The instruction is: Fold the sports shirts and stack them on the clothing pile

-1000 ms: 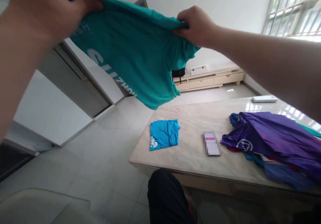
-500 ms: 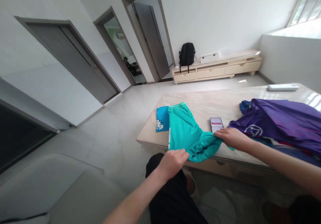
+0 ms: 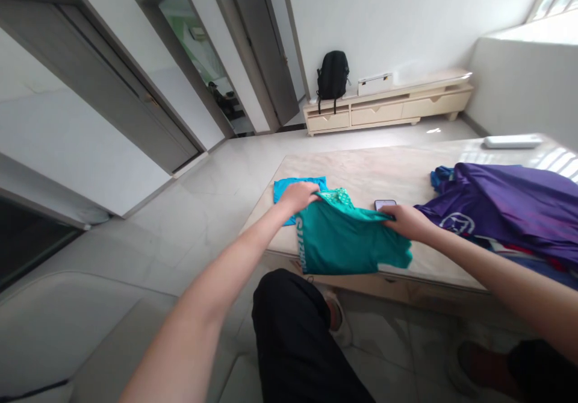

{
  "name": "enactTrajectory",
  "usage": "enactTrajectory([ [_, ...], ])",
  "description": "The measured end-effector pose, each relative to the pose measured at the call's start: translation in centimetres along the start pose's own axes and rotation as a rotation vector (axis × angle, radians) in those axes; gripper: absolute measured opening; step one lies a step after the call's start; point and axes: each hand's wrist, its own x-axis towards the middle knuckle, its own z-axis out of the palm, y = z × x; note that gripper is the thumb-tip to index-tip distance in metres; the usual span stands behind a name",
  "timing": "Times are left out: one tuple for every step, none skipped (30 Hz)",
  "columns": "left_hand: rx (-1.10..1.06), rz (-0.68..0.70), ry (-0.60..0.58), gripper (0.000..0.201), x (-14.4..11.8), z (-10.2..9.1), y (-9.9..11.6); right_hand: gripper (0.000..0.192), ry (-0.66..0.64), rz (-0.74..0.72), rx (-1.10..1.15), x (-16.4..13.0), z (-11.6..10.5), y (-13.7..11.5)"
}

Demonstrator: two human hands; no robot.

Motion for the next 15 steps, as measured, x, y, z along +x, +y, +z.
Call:
enactTrajectory([
  [0.007,-0.039,0.023,0.021,2.4,-0.1,-1.1,0.026,0.031,0.025,-0.003,2.8,-0.5,-0.1],
  [0.014,-0.076,0.049,0.029,4.4,0.0,-1.8,0.030,0.067,0.049,-0.007,5.3,-0.8,-0.2],
  [0.021,-0.109,0.071,0.037,5.7,0.4,-2.2,0.036,0.105,0.064,-0.007,7.2,-0.9,-0.4],
  [0.026,-0.137,0.086,0.045,6.5,1.1,-2.2,0.043,0.147,0.073,-0.004,8.6,-0.7,-0.7],
  [0.030,-0.154,0.090,0.049,6.6,2.1,-1.9,0.047,0.187,0.074,0.003,9.2,-0.3,-1.0],
  [0.032,-0.159,0.080,0.048,6.0,3.3,-1.3,0.049,0.221,0.066,0.015,9.1,0.4,-1.5],
  [0.030,-0.152,0.055,0.043,5.0,4.8,-0.6,0.047,0.244,0.050,0.030,8.2,1.5,-2.0],
  [0.025,-0.133,0.019,0.036,3.4,6.5,0.2,0.043,0.256,0.029,0.046,6.8,2.7,-2.6],
  [0.018,-0.107,-0.028,0.029,1.6,8.2,0.9,0.038,0.250,0.002,0.061,5.0,4.1,-3.2],
  [0.011,-0.079,-0.078,0.027,-0.4,9.8,1.5,0.033,0.235,-0.026,0.073,3.0,5.7,-3.7],
  [0.006,-0.062,-0.122,0.029,-2.5,11.4,1.9,0.031,0.219,-0.050,0.080,1.0,7.2,-4.1],
  [0.006,-0.057,-0.161,0.034,-4.4,12.7,2.0,0.031,0.202,-0.077,0.081,-0.7,8.6,-4.5],
  [0.010,-0.064,-0.195,0.042,-6.1,13.7,2.0,0.031,0.184,-0.103,0.078,-2.0,9.9,-4.7],
  [0.017,-0.076,-0.225,0.052,-7.5,14.5,1.9,0.031,0.166,-0.128,0.071,-2.8,10.9,-4.9],
  [0.029,-0.088,-0.251,0.061,-8.5,15.0,1.8,0.032,0.150,-0.150,0.062,-3.2,11.7,-5.0],
])
